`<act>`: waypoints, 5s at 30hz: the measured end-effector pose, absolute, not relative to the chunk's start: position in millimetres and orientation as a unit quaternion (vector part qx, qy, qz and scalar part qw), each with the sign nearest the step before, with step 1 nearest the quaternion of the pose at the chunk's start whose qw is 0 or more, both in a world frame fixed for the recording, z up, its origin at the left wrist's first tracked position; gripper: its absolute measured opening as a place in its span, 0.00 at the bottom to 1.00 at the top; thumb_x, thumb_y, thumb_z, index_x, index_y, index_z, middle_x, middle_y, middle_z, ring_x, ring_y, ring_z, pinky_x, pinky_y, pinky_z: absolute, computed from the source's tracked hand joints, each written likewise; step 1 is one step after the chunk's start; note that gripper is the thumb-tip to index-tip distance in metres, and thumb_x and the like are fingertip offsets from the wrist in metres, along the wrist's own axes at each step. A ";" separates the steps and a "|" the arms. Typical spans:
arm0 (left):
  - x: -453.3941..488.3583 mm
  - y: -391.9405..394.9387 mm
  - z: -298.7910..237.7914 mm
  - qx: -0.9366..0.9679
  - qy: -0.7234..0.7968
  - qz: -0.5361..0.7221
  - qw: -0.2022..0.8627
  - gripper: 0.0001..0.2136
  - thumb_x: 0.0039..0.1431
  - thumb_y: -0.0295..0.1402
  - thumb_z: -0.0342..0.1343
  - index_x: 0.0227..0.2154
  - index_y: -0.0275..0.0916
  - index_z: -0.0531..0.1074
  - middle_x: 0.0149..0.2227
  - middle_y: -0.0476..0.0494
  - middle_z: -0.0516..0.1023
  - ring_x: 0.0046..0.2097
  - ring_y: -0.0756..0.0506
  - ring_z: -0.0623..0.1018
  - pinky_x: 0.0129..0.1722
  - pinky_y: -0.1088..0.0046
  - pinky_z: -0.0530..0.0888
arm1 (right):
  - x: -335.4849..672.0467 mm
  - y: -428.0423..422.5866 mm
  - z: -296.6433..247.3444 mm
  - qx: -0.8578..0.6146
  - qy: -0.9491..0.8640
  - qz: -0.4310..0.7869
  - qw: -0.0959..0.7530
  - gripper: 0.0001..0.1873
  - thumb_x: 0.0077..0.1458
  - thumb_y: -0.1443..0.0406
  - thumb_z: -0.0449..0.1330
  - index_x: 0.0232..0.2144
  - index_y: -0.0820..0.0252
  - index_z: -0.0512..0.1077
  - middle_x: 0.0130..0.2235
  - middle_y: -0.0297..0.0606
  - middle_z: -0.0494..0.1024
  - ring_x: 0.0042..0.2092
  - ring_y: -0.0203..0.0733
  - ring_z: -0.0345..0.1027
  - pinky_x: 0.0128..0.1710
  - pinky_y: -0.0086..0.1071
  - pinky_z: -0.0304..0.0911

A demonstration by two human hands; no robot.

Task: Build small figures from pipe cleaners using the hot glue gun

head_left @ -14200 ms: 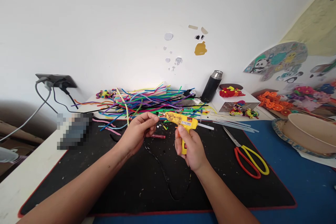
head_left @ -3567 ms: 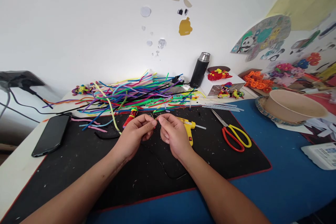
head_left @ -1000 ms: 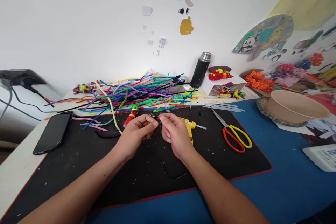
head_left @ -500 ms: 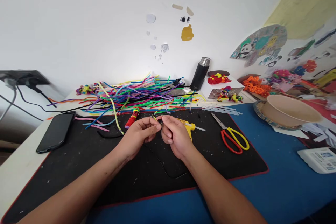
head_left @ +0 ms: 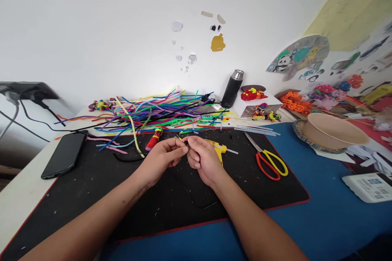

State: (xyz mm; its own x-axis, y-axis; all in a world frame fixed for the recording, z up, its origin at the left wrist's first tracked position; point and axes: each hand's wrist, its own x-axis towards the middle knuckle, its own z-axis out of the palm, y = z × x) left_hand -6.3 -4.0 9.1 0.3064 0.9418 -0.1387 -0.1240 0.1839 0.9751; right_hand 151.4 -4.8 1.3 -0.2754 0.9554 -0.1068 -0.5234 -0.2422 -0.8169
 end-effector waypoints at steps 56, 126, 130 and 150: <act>-6.4 -5.6 15.4 0.481 0.427 0.427 0.636 0.18 0.52 0.47 0.72 0.28 0.38 0.73 0.20 0.57 0.63 0.23 0.54 0.59 0.24 0.73 0.51 | 151.7 -5.3 1.0 -0.337 -0.338 0.686 0.549 0.19 0.50 0.54 0.73 0.35 0.60 0.75 0.17 0.19 0.56 0.17 0.25 0.43 0.17 0.24 0.38; -6.6 -3.5 14.9 0.502 0.449 0.431 0.600 0.19 0.52 0.48 0.71 0.28 0.38 0.73 0.21 0.56 0.63 0.23 0.53 0.60 0.24 0.74 0.53 | 149.0 -7.6 3.3 -0.365 -0.355 0.673 0.536 0.19 0.50 0.52 0.72 0.32 0.60 0.73 0.17 0.19 0.56 0.18 0.26 0.44 0.17 0.24 0.39; -5.7 -3.8 17.0 0.504 0.451 0.431 0.598 0.19 0.51 0.49 0.71 0.27 0.38 0.72 0.21 0.55 0.64 0.24 0.53 0.60 0.24 0.75 0.54 | 148.6 -7.4 2.1 -0.367 -0.355 0.674 0.534 0.19 0.50 0.53 0.72 0.32 0.60 0.73 0.17 0.19 0.56 0.18 0.26 0.44 0.17 0.24 0.39; -5.7 -4.2 9.5 0.527 0.448 0.406 0.597 0.17 0.53 0.47 0.69 0.29 0.39 0.74 0.23 0.55 0.66 0.25 0.52 0.61 0.25 0.74 0.55 | 150.6 -7.3 2.8 -0.356 -0.351 0.673 0.544 0.18 0.52 0.53 0.71 0.33 0.59 0.72 0.17 0.19 0.57 0.17 0.26 0.43 0.17 0.24 0.40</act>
